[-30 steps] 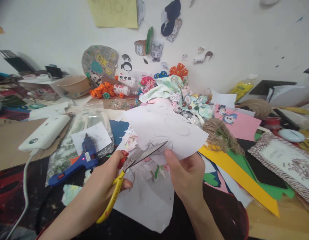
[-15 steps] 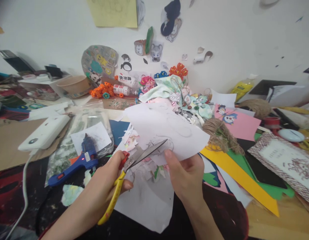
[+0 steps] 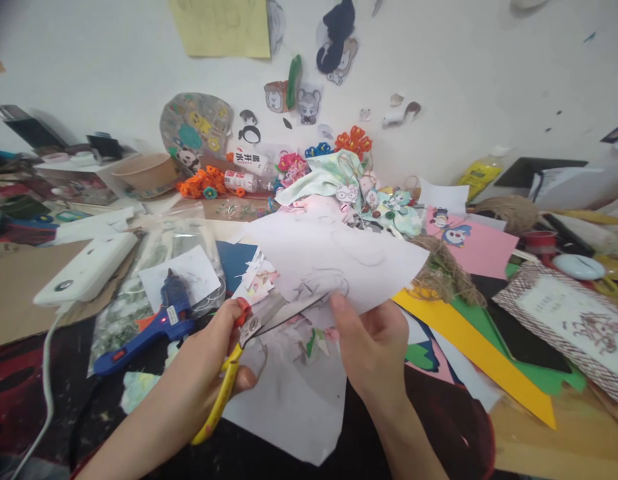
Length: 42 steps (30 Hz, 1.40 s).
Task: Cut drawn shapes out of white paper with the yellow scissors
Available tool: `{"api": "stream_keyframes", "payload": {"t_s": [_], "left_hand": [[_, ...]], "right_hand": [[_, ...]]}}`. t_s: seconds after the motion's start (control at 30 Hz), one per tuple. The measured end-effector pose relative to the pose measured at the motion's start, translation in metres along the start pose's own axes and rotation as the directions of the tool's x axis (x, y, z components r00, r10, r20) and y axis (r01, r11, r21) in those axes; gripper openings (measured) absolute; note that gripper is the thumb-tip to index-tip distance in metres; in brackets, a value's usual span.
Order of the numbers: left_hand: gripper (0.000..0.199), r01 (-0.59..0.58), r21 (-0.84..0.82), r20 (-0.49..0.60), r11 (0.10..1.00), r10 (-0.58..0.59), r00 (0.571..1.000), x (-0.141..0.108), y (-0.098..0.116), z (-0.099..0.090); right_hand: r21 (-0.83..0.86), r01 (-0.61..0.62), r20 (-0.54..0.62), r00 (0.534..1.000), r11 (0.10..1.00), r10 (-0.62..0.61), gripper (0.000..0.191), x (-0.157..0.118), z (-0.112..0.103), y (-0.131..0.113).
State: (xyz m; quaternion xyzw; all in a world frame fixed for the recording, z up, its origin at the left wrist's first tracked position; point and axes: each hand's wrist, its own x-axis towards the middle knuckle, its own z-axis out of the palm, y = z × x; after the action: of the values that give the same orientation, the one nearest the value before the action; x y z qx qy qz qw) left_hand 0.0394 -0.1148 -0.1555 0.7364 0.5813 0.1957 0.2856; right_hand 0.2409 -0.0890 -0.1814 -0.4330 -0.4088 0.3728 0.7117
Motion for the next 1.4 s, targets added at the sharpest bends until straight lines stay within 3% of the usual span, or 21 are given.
{"api": "stream_keyframes", "payload": {"t_s": [0.13,0.3,0.73,1.0,1.4], "left_hand": [[0.041,-0.031,0.125,0.01,0.992,0.03,1.0,-0.002,-0.012,-0.01],[0.029,-0.09,0.218,0.074,0.972,0.075,0.994,-0.006,-0.019,-0.023],[0.033,-0.165,0.222,0.108,0.961,0.144,0.984,-0.003,-0.016,-0.029],[0.032,-0.149,0.238,0.111,0.96,0.126,0.986,-0.003,-0.015,-0.028],[0.033,-0.118,0.205,0.138,0.972,0.091,0.986,-0.001,-0.011,-0.028]], "right_hand": [[-0.048,0.013,-0.007,1.0,0.999,-0.013,0.025,0.001,-0.002,-0.001],[-0.072,0.045,0.017,0.999,0.996,-0.044,0.025,0.001,-0.002,0.001],[-0.107,0.128,0.111,0.987,0.986,-0.116,0.025,-0.003,-0.003,0.002],[-0.201,0.18,0.138,0.978,0.963,-0.154,0.02,-0.004,-0.003,-0.005],[-0.212,0.189,0.151,0.976,0.959,-0.159,0.018,-0.004,-0.003,-0.003]]}}
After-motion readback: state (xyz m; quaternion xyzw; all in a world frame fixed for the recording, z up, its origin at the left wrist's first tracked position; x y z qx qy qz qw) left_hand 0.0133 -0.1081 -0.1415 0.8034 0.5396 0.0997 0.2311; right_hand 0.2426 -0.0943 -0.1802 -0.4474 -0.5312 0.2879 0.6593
